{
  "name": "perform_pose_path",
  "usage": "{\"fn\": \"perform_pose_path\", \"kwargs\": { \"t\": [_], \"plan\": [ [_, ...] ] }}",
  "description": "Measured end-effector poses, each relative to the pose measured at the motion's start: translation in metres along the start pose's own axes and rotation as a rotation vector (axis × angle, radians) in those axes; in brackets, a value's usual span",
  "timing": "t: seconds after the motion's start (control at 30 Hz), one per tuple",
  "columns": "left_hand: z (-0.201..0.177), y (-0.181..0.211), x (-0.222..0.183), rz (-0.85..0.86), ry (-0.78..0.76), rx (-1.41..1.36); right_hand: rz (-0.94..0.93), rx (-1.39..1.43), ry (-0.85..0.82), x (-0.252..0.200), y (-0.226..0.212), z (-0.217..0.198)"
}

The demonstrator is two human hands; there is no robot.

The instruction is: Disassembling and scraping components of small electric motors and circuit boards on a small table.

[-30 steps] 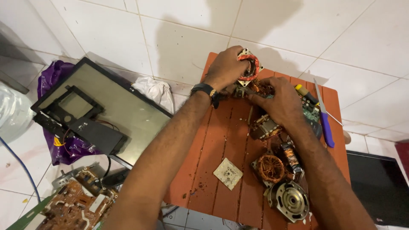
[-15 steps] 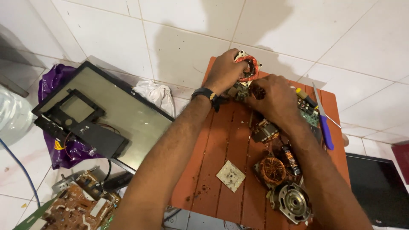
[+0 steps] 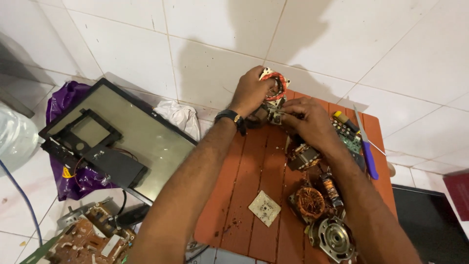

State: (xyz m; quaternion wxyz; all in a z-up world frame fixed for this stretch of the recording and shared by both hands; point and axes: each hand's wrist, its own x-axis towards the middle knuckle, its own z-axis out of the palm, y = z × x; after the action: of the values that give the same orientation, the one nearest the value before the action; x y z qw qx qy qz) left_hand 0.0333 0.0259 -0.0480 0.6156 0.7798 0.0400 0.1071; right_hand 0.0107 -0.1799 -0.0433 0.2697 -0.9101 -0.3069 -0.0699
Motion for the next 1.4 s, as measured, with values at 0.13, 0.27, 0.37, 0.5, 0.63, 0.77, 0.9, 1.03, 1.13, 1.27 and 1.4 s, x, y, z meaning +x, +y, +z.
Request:
{"fn": "perform_pose_path", "kwargs": {
  "t": [0.13, 0.27, 0.37, 0.5, 0.63, 0.77, 0.9, 1.03, 1.13, 1.27, 1.4],
  "plan": [
    [-0.014, 0.005, -0.011, -0.037, 0.003, 0.038, 0.103, 0.205, 0.054, -0.006, -0.008, -0.008],
    [-0.02, -0.013, -0.003, -0.071, 0.016, 0.074, 0.091, 0.189, -0.021, -0.007, -0.015, -0.012],
    [-0.024, -0.009, -0.009, -0.063, 0.012, 0.076, -0.021, 0.093, -0.119, -0.001, -0.038, -0.015],
    [-0.022, -0.012, -0.008, -0.059, 0.018, 0.022, -0.093, -0.062, -0.155, 0.004, -0.033, -0.003],
    [-0.019, -0.012, -0.009, -0.019, -0.025, 0.001, -0.147, -0.225, -0.081, 0.008, -0.013, 0.016],
    [-0.017, -0.014, -0.006, 0.013, -0.004, -0.003, -0.147, -0.205, -0.06, 0.015, -0.001, 0.021],
    [-0.015, -0.018, -0.004, 0.026, 0.036, -0.072, -0.124, -0.046, -0.02, 0.016, 0.008, 0.023],
    [-0.018, -0.021, -0.005, -0.006, 0.095, -0.218, -0.144, 0.078, 0.015, 0.013, -0.008, 0.016],
    [-0.018, -0.041, 0.001, -0.043, 0.117, -0.271, -0.126, 0.129, 0.0, 0.008, -0.021, 0.01],
    [-0.022, -0.05, -0.003, -0.068, 0.054, -0.215, -0.113, 0.163, -0.04, 0.006, -0.03, 0.009],
    [-0.027, -0.046, -0.008, -0.033, 0.026, -0.224, -0.164, 0.174, -0.022, 0.004, -0.033, 0.01]
  ]
}}
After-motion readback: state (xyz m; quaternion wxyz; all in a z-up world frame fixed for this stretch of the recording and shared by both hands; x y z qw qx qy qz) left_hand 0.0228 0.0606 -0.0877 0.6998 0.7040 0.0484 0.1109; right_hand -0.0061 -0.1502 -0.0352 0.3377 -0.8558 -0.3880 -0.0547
